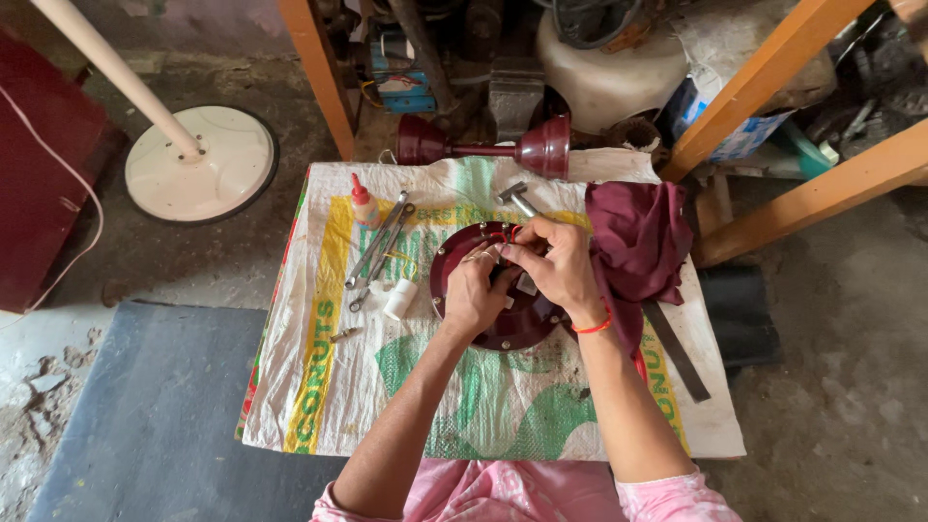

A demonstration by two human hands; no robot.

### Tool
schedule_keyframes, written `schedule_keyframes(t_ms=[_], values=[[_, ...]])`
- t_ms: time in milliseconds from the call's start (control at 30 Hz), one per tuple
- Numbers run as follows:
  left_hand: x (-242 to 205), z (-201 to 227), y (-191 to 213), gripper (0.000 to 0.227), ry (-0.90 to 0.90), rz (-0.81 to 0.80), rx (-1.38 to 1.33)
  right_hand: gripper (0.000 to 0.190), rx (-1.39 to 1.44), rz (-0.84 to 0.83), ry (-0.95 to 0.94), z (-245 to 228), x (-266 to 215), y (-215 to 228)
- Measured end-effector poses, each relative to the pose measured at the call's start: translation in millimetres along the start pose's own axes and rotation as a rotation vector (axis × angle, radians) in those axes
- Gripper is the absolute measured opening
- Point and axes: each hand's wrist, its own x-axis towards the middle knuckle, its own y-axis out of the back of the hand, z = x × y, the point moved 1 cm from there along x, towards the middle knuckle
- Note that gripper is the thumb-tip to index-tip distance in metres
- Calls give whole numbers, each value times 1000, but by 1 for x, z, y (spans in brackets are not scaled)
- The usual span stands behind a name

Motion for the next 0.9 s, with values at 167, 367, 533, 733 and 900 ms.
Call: schedule_keyframes(t_ms=[167, 367, 533, 733, 900], values=[[4, -2, 2, 28, 124, -97, -33, 25, -83, -119, -9, 5, 17, 5], [5, 2, 10, 25, 69, -56, -57, 26, -136, -118, 98, 4, 21, 4], [6, 7, 16, 27, 44, -60, -84, 23, -116, -105, 151, 9, 28, 4], [9, 11, 21, 44, 152, -111, -89, 25, 101, -127, -77, 26, 31, -6], [7, 21, 21, 35, 74, -38, -103, 17, 371, 39, -103, 66, 40, 16]])
